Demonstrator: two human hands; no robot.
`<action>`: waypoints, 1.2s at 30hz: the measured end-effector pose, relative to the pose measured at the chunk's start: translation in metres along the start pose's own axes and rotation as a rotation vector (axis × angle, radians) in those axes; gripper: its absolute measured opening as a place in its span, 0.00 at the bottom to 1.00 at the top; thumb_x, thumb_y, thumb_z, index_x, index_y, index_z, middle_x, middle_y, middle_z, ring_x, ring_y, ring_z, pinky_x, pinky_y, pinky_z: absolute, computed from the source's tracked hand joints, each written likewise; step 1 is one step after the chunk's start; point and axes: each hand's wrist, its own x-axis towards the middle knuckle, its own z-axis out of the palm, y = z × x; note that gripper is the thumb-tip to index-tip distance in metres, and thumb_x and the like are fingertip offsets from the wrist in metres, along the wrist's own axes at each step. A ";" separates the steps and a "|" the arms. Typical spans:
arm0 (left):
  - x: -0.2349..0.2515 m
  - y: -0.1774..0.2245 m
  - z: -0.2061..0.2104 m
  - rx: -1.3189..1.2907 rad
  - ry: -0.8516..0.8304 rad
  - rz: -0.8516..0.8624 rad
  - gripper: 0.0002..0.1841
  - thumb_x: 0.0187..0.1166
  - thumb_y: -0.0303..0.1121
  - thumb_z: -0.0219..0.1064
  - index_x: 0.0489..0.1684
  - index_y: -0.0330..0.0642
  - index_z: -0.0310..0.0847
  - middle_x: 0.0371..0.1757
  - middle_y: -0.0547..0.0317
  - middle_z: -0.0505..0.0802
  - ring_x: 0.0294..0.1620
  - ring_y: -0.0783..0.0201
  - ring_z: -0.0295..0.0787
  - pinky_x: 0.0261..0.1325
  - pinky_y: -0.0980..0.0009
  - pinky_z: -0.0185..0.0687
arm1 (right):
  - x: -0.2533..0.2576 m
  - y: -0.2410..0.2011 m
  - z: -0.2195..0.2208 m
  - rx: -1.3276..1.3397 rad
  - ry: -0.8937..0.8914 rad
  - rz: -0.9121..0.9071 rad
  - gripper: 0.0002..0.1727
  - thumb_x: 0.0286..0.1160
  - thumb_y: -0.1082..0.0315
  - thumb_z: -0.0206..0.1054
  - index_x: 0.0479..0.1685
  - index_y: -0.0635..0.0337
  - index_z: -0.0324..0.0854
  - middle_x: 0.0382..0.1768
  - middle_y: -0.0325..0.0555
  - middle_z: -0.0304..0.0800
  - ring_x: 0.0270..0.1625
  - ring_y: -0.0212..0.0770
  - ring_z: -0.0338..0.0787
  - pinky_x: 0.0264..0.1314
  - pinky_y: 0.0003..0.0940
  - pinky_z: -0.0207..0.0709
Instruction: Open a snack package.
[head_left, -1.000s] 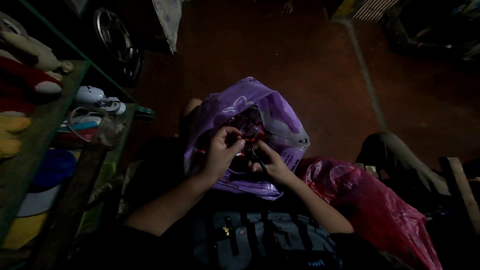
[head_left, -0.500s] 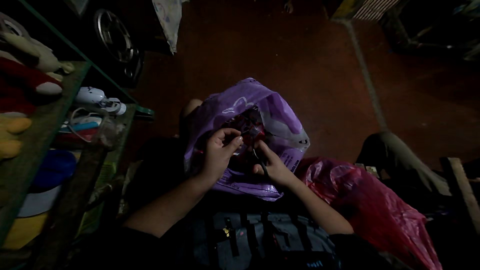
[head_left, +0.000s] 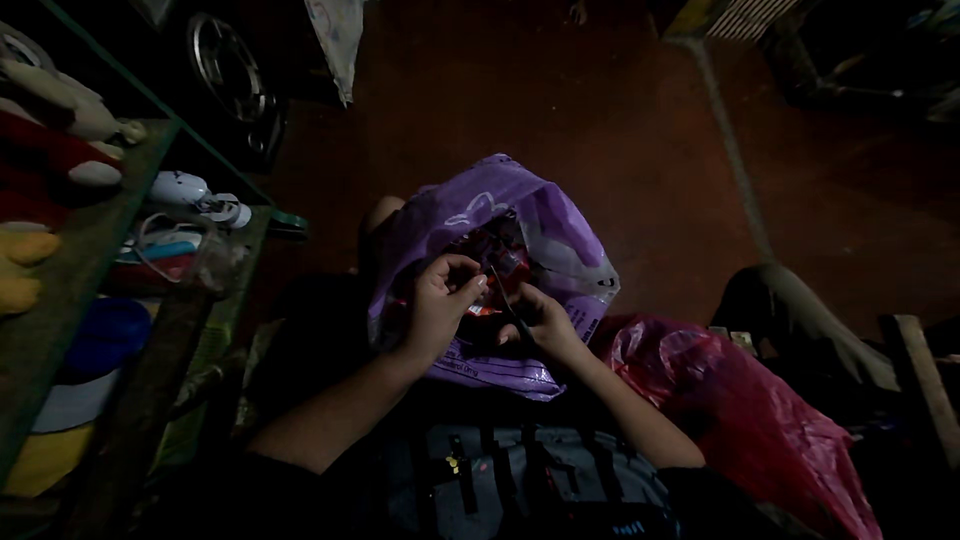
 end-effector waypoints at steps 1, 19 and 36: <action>0.000 0.000 0.000 -0.019 0.006 -0.001 0.11 0.74 0.17 0.70 0.49 0.39 0.81 0.41 0.61 0.90 0.37 0.69 0.91 0.44 0.71 0.92 | 0.000 0.000 0.000 0.008 -0.001 0.001 0.31 0.56 0.43 0.83 0.46 0.60 0.83 0.32 0.27 0.86 0.32 0.17 0.82 0.37 0.16 0.77; -0.001 0.001 0.003 -0.056 -0.014 -0.028 0.12 0.72 0.14 0.70 0.49 0.37 0.81 0.41 0.59 0.90 0.37 0.67 0.91 0.45 0.69 0.92 | 0.004 0.004 -0.002 -0.063 -0.185 -0.082 0.44 0.65 0.29 0.69 0.59 0.65 0.76 0.42 0.37 0.87 0.43 0.24 0.85 0.48 0.24 0.82; 0.001 0.004 0.000 -0.001 -0.037 -0.064 0.12 0.76 0.17 0.69 0.49 0.40 0.73 0.38 0.60 0.89 0.34 0.68 0.91 0.43 0.71 0.91 | 0.001 -0.001 0.000 -0.018 -0.003 0.004 0.32 0.56 0.43 0.83 0.47 0.61 0.83 0.31 0.27 0.86 0.32 0.17 0.81 0.38 0.16 0.77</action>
